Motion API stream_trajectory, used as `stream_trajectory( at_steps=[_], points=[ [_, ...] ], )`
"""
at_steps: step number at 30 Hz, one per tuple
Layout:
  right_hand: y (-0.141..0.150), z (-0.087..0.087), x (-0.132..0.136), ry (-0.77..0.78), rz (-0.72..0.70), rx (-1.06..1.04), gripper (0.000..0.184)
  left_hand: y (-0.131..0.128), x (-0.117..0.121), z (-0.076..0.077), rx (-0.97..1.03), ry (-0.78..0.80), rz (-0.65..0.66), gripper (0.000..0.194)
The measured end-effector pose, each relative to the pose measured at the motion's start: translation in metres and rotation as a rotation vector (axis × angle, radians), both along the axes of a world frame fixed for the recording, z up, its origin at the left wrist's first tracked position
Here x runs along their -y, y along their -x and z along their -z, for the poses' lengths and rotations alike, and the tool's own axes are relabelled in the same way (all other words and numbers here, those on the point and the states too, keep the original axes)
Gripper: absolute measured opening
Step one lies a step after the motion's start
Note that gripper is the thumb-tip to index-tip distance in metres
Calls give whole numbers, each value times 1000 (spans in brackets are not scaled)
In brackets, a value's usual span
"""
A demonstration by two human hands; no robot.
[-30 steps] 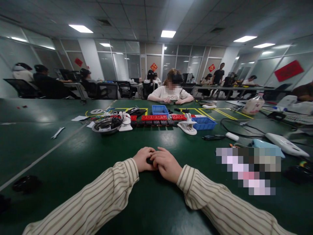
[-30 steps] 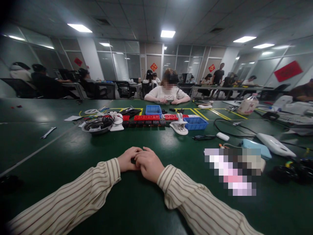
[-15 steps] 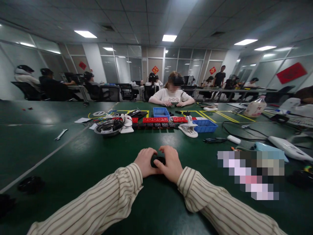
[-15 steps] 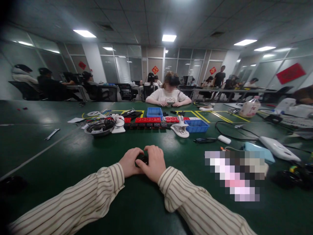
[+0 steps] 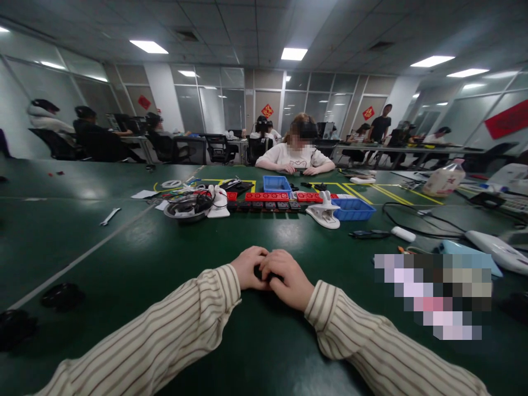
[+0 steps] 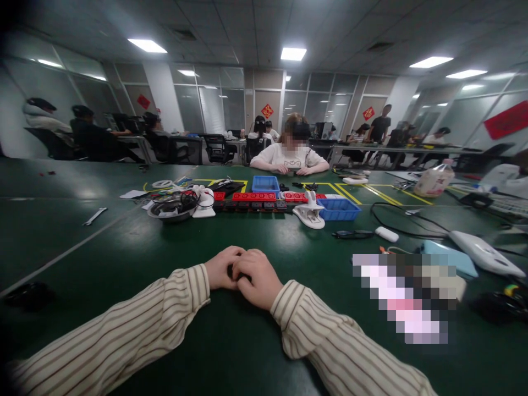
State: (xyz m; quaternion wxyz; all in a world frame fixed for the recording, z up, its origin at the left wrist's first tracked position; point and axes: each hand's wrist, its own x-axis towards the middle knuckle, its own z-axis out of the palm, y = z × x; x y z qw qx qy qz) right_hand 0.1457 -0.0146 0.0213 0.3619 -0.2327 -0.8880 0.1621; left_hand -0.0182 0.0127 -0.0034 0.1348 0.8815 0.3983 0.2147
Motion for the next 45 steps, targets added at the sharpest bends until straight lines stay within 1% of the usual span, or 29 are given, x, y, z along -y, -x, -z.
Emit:
stream_trajectory(
  at_steps=[1, 3, 6, 9, 11, 13, 15, 16, 17, 19, 21, 23, 25, 28, 31, 34, 36, 38, 41, 43, 45],
  points=[
    [1, 0, 1, 8, -40, -22, 18, 1, -1, 1, 4, 8, 19, 30],
    [2, -1, 2, 22, -68, -39, 21, 2, -3, 2, -5, 32, 47, 36],
    [3, -3, 3, 27, -67, -43, 21, 2, -4, 3, -15, 47, 59, 44],
    [2, -3, 5, 13, -82, -55, 21, 2, -3, 3, -42, 29, 60, 48],
    [-1, -3, 7, -15, -68, -82, 20, 2, -2, 3, -40, 17, 64, 58],
    [-4, -2, 6, -53, 1, -122, 21, 1, 1, 3, -21, 7, 44, 77],
    [-6, 0, 4, -76, 143, -148, 28, -2, 5, 2, -21, -11, -23, 96],
    [-6, 1, 2, -77, 230, -137, 32, -3, 8, 1, -29, -25, -70, 101],
    [-6, 2, 0, -71, 317, -105, 36, -5, 12, 0, -38, -42, -118, 101],
    [-5, 3, -3, -45, 447, 13, 42, -10, 18, -3, -46, -64, -200, 93],
    [-3, 2, -4, -18, 495, 152, 42, -15, 22, -6, -79, -60, -242, 80],
    [-1, -1, -4, 5, 478, 254, 36, -19, 23, -7, -140, -41, -260, 67],
    [0, -5, -2, 13, 428, 306, 27, -20, 20, -7, -170, -24, -253, 56],
    [-2, -13, -2, 20, 309, 322, 15, -17, 13, -6, -136, 13, -198, 48],
    [-8, -22, -5, 80, 97, 318, 18, -10, 5, -5, -87, 85, -82, 43],
    [-14, -30, -10, 194, -128, 277, 24, -5, 1, -6, -42, 147, 28, 40],
    [-15, -32, -12, 265, -202, 247, 25, -4, -1, -7, -40, 159, 60, 38],
    [-15, -31, -12, 289, -209, 248, 25, -4, -1, -7, -49, 154, 64, 37],
    [-13, -26, -10, 259, -179, 229, 22, -5, -1, -6, -57, 147, 43, 40],
    [-12, -22, -7, 202, -150, 102, 17, -5, -1, -4, -6, 150, 37, 52],
    [-11, -19, -4, 123, -65, -57, 19, -4, 1, -3, 70, 148, 8, 73]
  ],
)
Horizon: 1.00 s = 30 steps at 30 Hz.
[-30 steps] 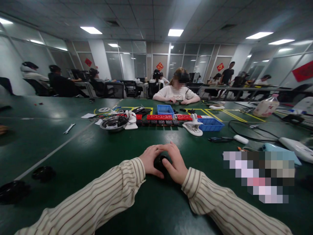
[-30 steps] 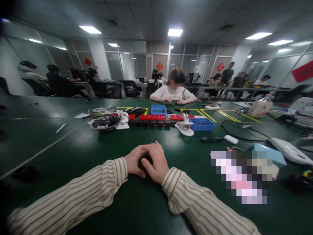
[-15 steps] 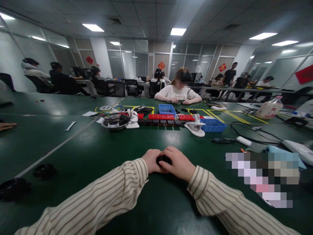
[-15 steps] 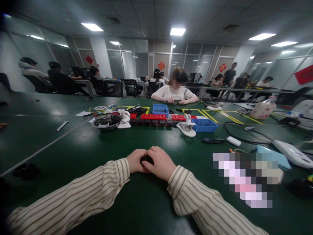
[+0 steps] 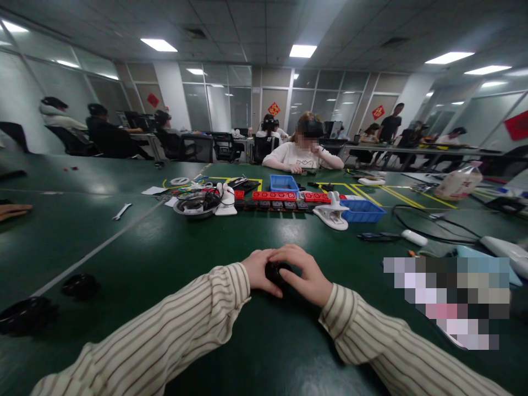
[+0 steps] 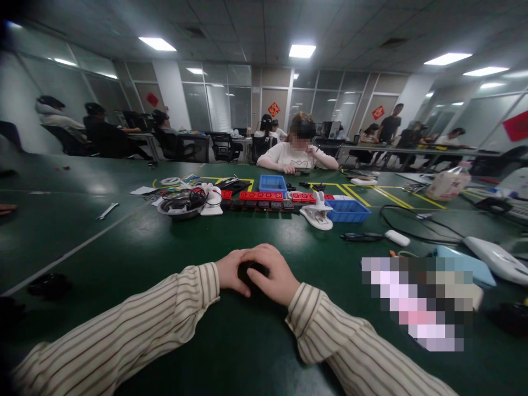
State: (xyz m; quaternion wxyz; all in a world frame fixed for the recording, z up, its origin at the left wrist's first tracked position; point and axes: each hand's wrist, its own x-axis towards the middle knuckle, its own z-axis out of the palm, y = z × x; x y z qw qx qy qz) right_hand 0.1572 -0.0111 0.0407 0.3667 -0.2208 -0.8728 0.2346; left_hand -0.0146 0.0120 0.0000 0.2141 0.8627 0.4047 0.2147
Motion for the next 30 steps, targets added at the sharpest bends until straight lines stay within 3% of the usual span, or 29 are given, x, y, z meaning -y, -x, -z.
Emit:
stream_trajectory(
  at_steps=[2, 4, 8, 12, 15, 18, 23, 27, 30],
  points=[
    [0, 2, 2, -57, 147, -71, 24, 1, 3, -2, 21, -38, -52, 89],
    [1, 3, 4, -84, 274, -13, 28, 2, 8, -7, -22, -110, -87, 92],
    [5, 5, 7, -89, 377, 260, 34, 0, 16, -17, -178, -221, -77, 73],
    [8, 2, 11, -117, 410, 405, 30, -2, 15, -12, -303, -218, -65, 59],
    [8, -2, 10, -116, 351, 419, 20, -1, 10, -4, -289, -207, -57, 52],
    [7, -3, 7, -78, 196, 363, 11, 2, 6, -1, -213, -187, -14, 43],
    [8, 12, 4, 1, 27, 86, 15, 6, 2, -1, -173, -161, 38, 31],
    [10, 22, 4, -9, 12, -9, 8, 6, 1, 0, -168, -151, 27, 34],
    [7, 20, 6, -55, 16, 4, 8, 6, 1, -2, -172, -127, 17, 48]
  ],
)
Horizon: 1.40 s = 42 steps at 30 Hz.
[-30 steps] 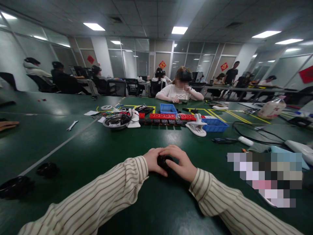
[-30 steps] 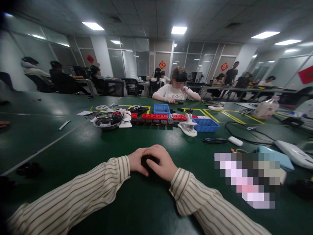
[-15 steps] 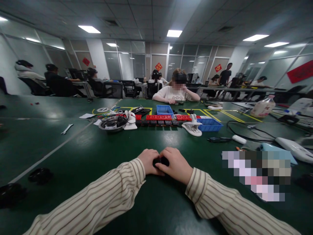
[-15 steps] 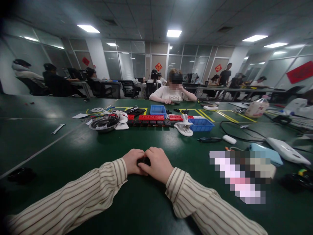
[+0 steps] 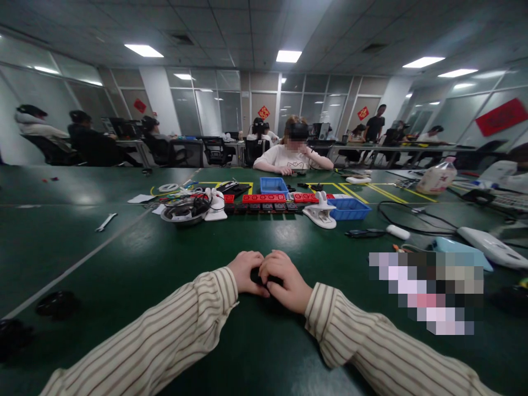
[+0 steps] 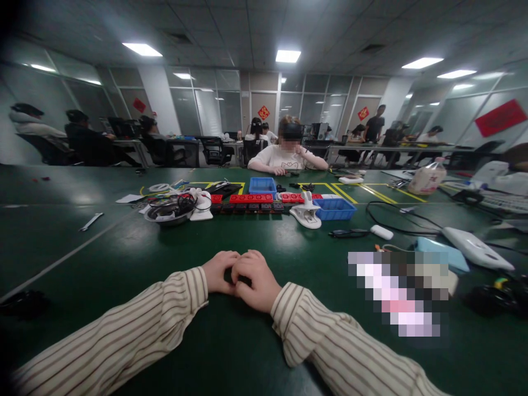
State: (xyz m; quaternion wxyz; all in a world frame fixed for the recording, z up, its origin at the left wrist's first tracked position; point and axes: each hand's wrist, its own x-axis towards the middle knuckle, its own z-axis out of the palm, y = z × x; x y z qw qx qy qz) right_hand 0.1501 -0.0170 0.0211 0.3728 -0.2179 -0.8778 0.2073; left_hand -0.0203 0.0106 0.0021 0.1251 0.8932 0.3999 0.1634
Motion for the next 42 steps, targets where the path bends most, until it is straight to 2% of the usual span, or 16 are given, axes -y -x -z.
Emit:
stream_trajectory(
  at_steps=[2, 4, 6, 9, 13, 17, 23, 25, 29, 31, 33, 36, 39, 42],
  points=[
    [-4, -5, 1, -51, 65, -2, 14, -1, 3, -3, 19, 20, -15, 65],
    [-6, -11, 2, -83, 198, 8, 23, -2, 7, -6, 56, 19, -27, 82],
    [-7, -18, 4, -77, 352, 77, 29, -6, 14, -9, 77, 0, -32, 88],
    [-4, -27, 8, -51, 498, 304, 31, -14, 22, -15, 20, -14, -96, 78],
    [1, -32, 12, -37, 522, 512, 25, -21, 25, -17, -88, 10, -192, 48],
    [0, -38, 10, 7, 391, 535, 17, -18, 17, -10, 5, 70, -108, 37],
    [-15, -48, -9, 224, -41, 458, 25, -8, -1, 3, 106, 202, 37, 42],
    [-19, -47, -15, 282, -139, 426, 23, -6, -5, 4, 115, 229, 81, 43],
    [-23, -45, -17, 310, -176, 389, 25, -3, -5, 5, 115, 213, 107, 41],
    [-22, -46, -14, 288, -161, 348, 30, -3, -1, 3, 159, 212, 68, 52],
    [-21, -48, -10, 261, -89, 274, 28, -5, 6, 0, 218, 206, -9, 72],
    [-16, -51, -3, 207, 174, 217, 18, -11, 19, -7, 212, 112, -162, 91],
    [-9, -48, 5, 110, 385, 335, 23, -19, 28, -13, 70, 33, -264, 79],
    [-4, -40, 10, 41, 455, 498, 30, -23, 29, -14, -117, 16, -263, 62]
  ],
)
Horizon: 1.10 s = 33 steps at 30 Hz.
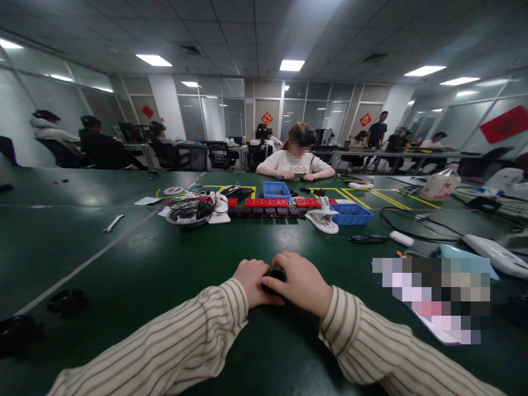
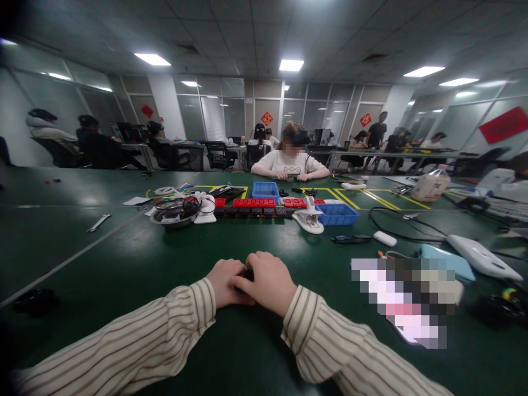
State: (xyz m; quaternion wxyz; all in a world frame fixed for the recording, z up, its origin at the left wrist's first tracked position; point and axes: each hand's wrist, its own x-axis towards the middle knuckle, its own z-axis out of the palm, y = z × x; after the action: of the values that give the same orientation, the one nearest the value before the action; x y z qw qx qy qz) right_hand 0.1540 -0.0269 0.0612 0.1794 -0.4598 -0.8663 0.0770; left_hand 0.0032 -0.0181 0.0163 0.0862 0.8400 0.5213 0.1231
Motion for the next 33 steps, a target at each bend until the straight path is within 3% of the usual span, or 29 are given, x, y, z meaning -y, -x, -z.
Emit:
stream_trajectory(
  at_steps=[3, 6, 11, 16, 19, 21, 24, 29, 33],
  points=[
    [0, 4, -1, 29, -44, 38, 26, 1, -5, 3, -50, -28, 31, 55],
    [-5, -1, -7, 95, -235, -10, 22, 7, -13, 6, -8, -13, 126, 51],
    [-11, -11, -13, 284, -514, -84, 33, 16, -24, 11, 72, 46, 291, 40],
    [-7, -10, -10, 350, -609, -167, 34, 15, -25, 15, 74, 38, 270, 38],
    [-5, -8, -7, 261, -548, -257, 28, 15, -20, 10, 145, 33, 243, 60],
    [-5, -7, -6, 176, -409, -332, 20, 14, -15, 5, 187, 34, 201, 78],
    [-3, -4, -2, 57, -162, -311, 15, 12, -4, 0, 184, -9, 104, 86],
    [1, 8, 6, -30, -13, -9, 37, 5, 9, 3, 38, -50, -41, 67],
    [0, 9, 7, -56, -34, 65, 27, 4, 7, 5, 7, -61, -38, 43]
  ],
)
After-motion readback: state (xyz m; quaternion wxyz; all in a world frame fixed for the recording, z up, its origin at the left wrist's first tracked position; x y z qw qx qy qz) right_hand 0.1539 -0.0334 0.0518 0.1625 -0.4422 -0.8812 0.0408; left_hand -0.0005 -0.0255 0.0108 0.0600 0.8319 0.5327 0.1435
